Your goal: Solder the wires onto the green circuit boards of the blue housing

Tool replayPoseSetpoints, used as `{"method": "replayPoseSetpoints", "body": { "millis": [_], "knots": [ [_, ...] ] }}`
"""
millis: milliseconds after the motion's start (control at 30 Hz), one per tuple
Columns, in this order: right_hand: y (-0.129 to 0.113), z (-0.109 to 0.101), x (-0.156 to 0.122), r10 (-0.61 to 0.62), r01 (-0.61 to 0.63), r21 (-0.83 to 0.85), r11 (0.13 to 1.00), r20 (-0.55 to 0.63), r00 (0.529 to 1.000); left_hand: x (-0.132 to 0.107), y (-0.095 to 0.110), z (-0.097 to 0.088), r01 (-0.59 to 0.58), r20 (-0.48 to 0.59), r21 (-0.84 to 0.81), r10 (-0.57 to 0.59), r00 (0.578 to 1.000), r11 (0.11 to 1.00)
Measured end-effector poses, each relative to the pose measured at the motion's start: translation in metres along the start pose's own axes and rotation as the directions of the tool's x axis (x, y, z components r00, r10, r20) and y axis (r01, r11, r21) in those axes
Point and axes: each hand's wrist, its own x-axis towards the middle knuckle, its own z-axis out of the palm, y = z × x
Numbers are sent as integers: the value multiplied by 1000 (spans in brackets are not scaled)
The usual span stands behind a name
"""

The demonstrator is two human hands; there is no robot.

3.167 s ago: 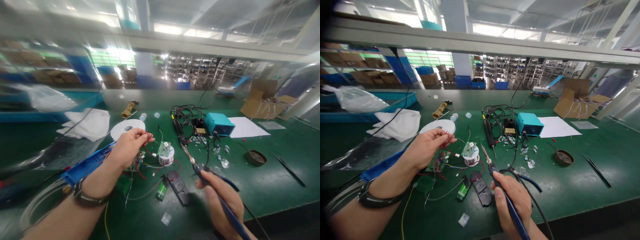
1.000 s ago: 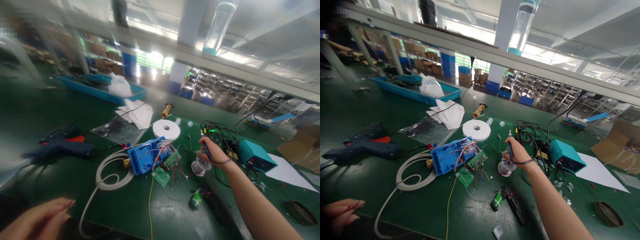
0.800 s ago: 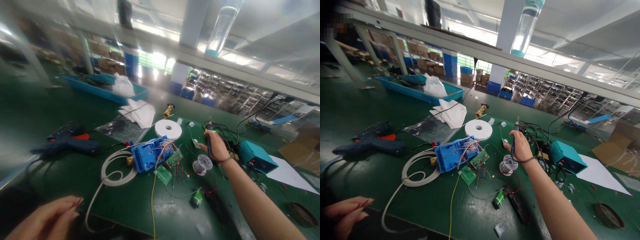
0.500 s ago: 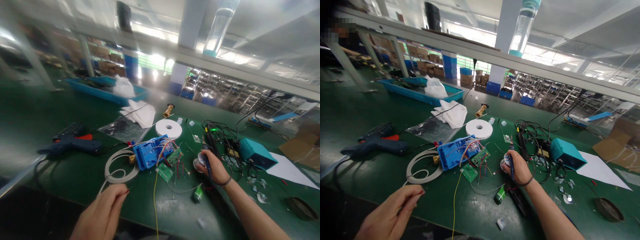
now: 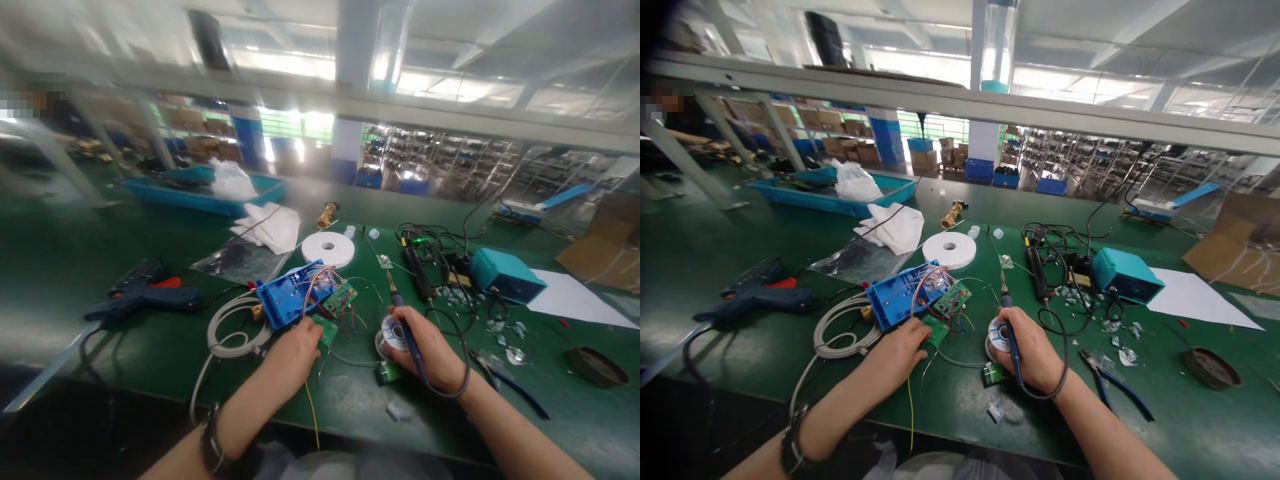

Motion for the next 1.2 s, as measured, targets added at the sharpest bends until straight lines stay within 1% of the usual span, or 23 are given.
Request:
{"method": "replayPoseSetpoints", "body": {
  "millis": [100,200,267,333,467,567,600,633,667,700,733,767,800,833,867,933,1000,1133,1200],
  "knots": [
    [3,-5,-6,4,-5,42,999,23,1000,14,2,-2,-57,46,32,55,997,998],
    [5,-9,-10,-1,-1,73,997,33,999,26,-1,-7,-120,109,47,115,987,992],
    [6,-12,-11,-18,15,89,996,31,999,33,-4,-10,-145,147,52,136,980,988],
    [8,-14,-12,-41,38,102,994,28,999,37,-5,-11,-147,159,65,135,978,987],
    [12,-18,-12,-62,58,121,991,27,998,33,1,-13,-111,111,113,99,989,987],
    [16,-21,-15,-77,72,156,985,29,997,20,8,-23,-97,84,132,86,993,987],
    [17,-23,-16,-76,72,174,982,19,997,15,10,-29,-109,48,135,103,993,985],
    [17,-24,-18,-67,66,192,979,-2,998,8,11,-36,-134,-19,143,138,990,981],
    [16,-26,-19,-50,56,210,976,-31,998,2,13,-44,-177,-126,163,198,972,971],
    [15,-28,-20,-33,48,227,973,-69,997,-5,15,-52,-230,-254,203,278,926,952],
    [12,-31,-21,-19,46,242,969,-111,994,-11,18,-60,-286,-374,259,369,851,922],
    [8,-34,-22,-10,51,260,964,-158,987,-17,21,-66,-339,-459,318,456,762,886],
    [3,-37,-23,-5,62,280,958,-201,980,-21,26,-71,-389,-508,368,533,677,845],
    [-3,-41,-23,-4,76,301,951,-233,972,-23,31,-73,-433,-529,404,592,608,806],
    [-10,-44,-24,-5,90,324,942,-253,967,-24,37,-74,-471,-535,424,634,559,773],
    [-23,-52,-26,-16,114,368,923,-260,965,-20,48,-70,-532,-527,450,694,490,718],
    [-34,-58,-28,-40,142,401,905,-253,967,-12,58,-61,-536,-534,487,721,443,690],
    [-45,-65,-34,-64,192,451,872,-284,957,7,78,-44,-487,-609,510,698,377,709],
    [-46,-66,-37,-30,177,478,860,-299,954,14,89,-40,-485,-635,500,685,358,717]
  ]
}}
